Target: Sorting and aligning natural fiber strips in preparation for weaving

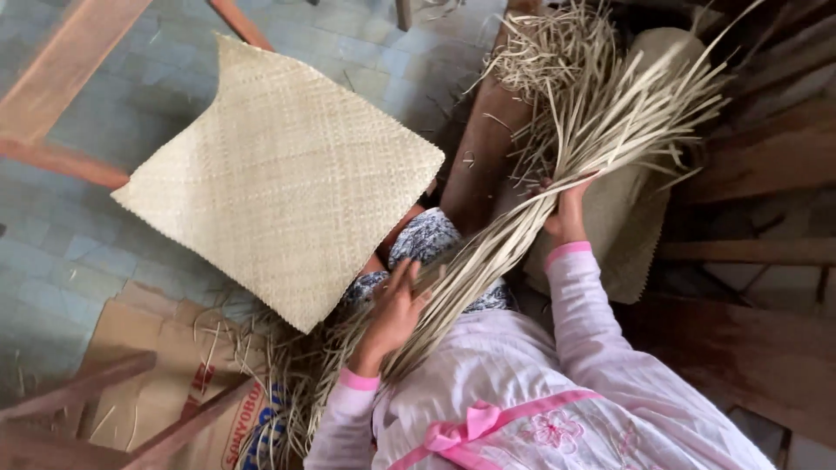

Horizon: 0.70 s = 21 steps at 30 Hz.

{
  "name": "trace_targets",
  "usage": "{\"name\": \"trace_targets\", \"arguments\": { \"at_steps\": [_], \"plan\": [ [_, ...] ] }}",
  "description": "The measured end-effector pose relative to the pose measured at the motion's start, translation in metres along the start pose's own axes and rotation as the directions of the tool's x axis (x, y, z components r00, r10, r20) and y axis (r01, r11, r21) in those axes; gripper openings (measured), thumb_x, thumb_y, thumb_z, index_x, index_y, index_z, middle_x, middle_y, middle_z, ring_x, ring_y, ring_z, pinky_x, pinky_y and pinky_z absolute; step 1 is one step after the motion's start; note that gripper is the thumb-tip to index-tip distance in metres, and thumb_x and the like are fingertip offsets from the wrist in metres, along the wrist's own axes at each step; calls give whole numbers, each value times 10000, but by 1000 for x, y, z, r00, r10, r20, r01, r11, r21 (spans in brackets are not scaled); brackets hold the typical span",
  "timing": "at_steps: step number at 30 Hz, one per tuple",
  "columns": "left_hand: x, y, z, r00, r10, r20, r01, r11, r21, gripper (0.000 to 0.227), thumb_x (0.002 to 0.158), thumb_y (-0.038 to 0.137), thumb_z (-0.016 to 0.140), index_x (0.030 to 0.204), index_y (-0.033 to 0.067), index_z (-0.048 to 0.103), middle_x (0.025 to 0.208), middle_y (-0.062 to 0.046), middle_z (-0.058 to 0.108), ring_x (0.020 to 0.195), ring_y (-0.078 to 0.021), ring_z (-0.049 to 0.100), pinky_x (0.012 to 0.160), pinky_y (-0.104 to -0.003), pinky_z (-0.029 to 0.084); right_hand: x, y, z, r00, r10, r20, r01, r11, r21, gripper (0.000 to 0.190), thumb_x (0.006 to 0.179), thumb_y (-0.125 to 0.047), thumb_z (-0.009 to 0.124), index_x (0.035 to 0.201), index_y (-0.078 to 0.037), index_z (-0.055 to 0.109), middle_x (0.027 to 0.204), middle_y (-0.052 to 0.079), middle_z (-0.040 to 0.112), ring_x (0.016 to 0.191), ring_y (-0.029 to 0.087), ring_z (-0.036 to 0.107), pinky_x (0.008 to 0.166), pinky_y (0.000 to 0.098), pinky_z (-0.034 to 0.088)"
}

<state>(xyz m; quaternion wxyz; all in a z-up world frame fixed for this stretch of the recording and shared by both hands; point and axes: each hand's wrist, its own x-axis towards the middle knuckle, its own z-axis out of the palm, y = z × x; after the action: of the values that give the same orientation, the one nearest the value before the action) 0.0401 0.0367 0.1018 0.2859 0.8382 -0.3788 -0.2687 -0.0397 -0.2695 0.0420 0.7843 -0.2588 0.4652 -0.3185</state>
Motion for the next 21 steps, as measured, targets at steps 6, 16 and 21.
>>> {"name": "trace_targets", "arguments": {
  "at_steps": [6,16,21],
  "plan": [
    [20,-8,49,946,32,323,-7,997,-76,580,860,156,482,1348,-21,223,1263,-288,382,1096,-452,453,890,-537,355,-30,-26,21,980,-24,196,13,998,59,844,463,-830,239,766,-121,583,614,-4,572,575,157,608,609,286,559],
    [18,20,33,951,176,255,-139,978,-156,547,809,87,503,1294,-50,292,1215,-298,408,1063,-428,466,822,-505,441,-23,-28,23,930,-367,36,368,917,-152,180,612,-28,709,726,38,586,485,127,499,363,216,536,392,376,479],
    [78,37,-7,861,405,-306,-399,913,85,368,801,64,565,1090,-151,491,1050,-371,477,1017,-489,461,922,-533,345,-15,-18,38,938,-347,-9,330,900,-286,164,582,-52,663,740,-35,624,578,93,550,469,183,550,505,378,481]
  ]
}}
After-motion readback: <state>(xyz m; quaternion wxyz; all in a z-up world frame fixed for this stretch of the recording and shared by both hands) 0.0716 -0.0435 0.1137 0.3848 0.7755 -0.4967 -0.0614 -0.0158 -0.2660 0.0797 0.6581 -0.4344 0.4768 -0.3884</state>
